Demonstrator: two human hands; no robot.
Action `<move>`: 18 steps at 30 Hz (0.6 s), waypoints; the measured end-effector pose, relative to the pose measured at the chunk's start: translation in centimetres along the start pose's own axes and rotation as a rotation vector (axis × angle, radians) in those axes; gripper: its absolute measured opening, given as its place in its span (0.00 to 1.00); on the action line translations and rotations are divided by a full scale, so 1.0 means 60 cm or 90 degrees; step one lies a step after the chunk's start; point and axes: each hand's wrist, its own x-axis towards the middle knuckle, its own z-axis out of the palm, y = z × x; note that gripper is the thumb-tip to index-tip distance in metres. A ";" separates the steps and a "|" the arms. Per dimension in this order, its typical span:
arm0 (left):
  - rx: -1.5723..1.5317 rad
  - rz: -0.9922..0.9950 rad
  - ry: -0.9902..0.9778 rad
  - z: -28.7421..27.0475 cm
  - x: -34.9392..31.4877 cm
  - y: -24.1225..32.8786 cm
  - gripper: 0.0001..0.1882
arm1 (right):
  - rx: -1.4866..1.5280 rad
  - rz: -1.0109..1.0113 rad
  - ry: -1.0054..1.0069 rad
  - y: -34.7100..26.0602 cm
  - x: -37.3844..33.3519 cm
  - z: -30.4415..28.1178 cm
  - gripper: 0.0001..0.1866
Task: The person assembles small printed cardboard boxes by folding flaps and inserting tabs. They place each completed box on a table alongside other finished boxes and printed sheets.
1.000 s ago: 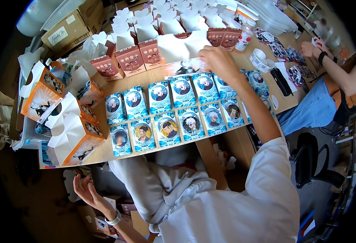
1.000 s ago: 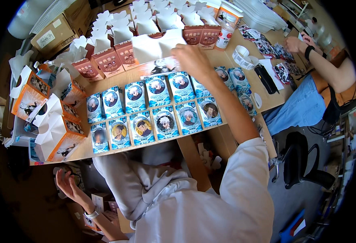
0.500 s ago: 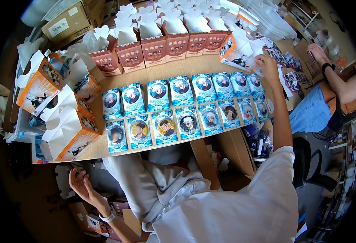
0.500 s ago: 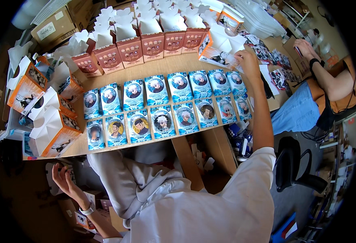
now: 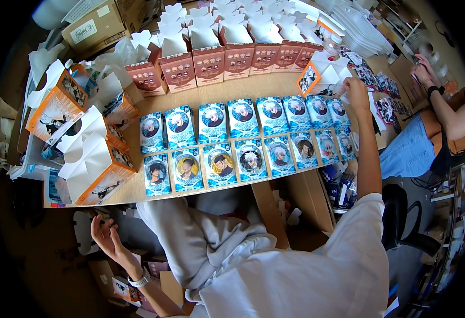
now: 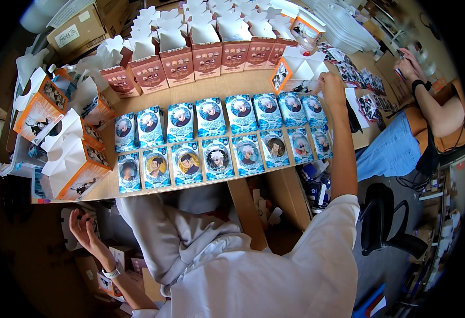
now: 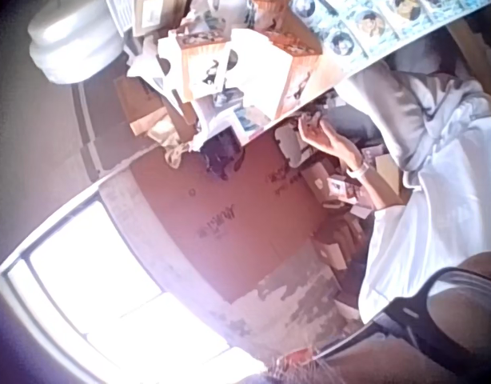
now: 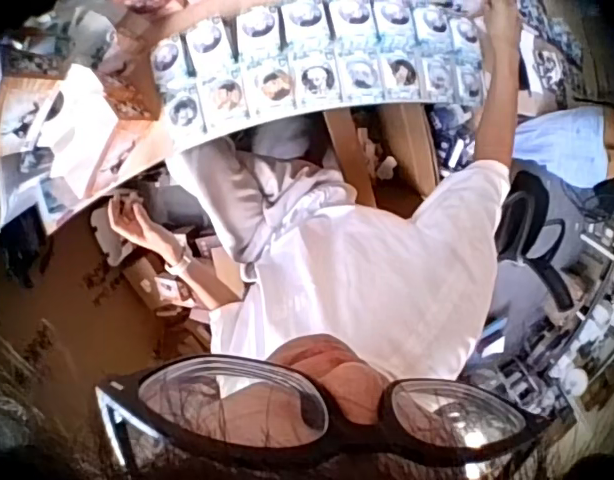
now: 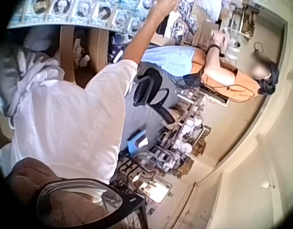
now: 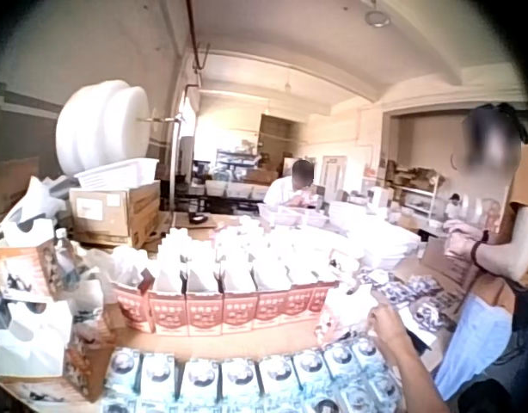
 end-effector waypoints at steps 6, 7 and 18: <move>-0.029 0.002 0.010 -0.012 0.005 -0.008 0.25 | -0.113 0.019 0.088 -0.084 -0.005 -0.033 0.14; -0.043 -0.005 0.013 -0.009 0.011 -0.013 0.25 | -0.122 0.020 0.126 -0.099 -0.004 -0.039 0.14; 0.050 0.020 0.141 -0.029 0.115 -0.054 0.38 | 0.627 -0.395 -0.269 -0.688 -0.122 -0.109 0.13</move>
